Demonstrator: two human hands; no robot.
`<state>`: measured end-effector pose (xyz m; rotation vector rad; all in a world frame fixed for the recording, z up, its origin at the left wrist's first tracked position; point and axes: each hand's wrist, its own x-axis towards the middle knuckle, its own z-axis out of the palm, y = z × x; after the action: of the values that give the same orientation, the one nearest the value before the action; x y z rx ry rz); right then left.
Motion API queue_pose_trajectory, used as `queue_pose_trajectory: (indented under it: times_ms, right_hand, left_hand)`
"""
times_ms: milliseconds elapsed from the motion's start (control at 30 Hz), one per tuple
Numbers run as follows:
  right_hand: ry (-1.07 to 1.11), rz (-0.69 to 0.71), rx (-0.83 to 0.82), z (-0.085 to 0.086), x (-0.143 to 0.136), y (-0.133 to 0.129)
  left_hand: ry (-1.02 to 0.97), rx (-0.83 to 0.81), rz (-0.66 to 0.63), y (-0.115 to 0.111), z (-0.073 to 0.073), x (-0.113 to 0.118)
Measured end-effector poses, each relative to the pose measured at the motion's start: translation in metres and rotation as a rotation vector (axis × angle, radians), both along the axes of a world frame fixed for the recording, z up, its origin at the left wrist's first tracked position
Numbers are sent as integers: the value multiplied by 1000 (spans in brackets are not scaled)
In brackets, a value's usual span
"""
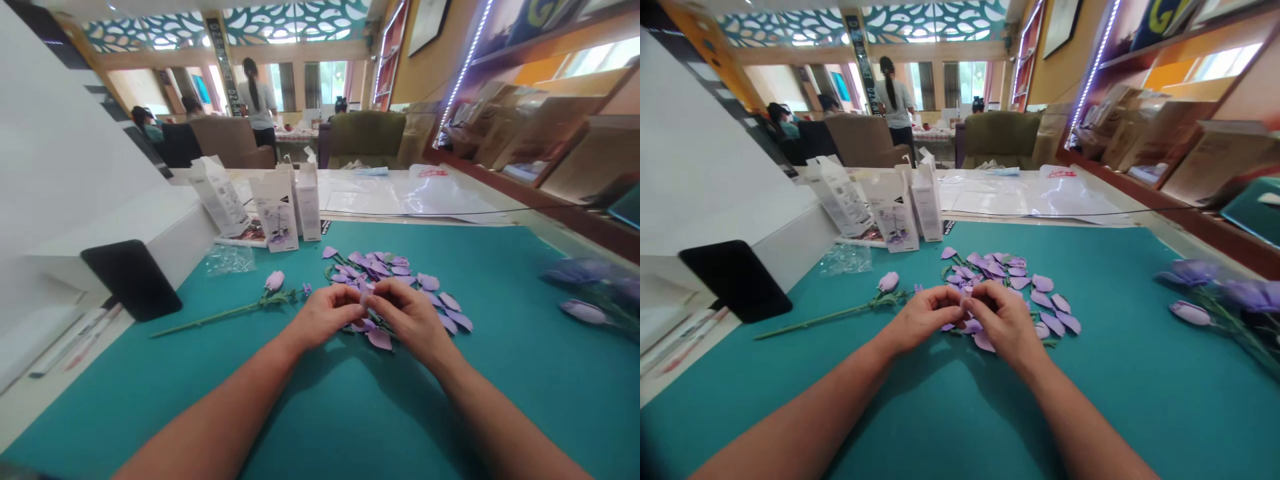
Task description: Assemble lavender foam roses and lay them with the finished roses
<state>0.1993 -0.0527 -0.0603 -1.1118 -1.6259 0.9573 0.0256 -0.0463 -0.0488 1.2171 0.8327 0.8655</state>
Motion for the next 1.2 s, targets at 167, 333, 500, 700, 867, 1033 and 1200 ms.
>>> queue_pose_trajectory:
  times_ms: [167,333,500,700,867,1033,1200]
  right_hand:
    - [121,95,-103,0,-4,-1]
    - [108,87,-139,-2,-4,1]
    - [-6,-31,-106,0,-3,-2]
    - [-65,-59,-71,5,-4,-5]
    - [89,-30,-158,6,-7,-3]
    - [153,-88,-181,9,-9,-1]
    - [204,-38,-251,0,-8,3]
  left_hand:
    - [7,52,70,-2,0,3]
    - [104,139,44,-5,0,3]
    - [123,132,-3,-7,-3,7]
    - [250,192,-15,-13,2,8]
    - [549,391,59,-10,28,-23]
    - [998,492,271,4,47,-70]
    - [1364,557,204,10,34,-80]
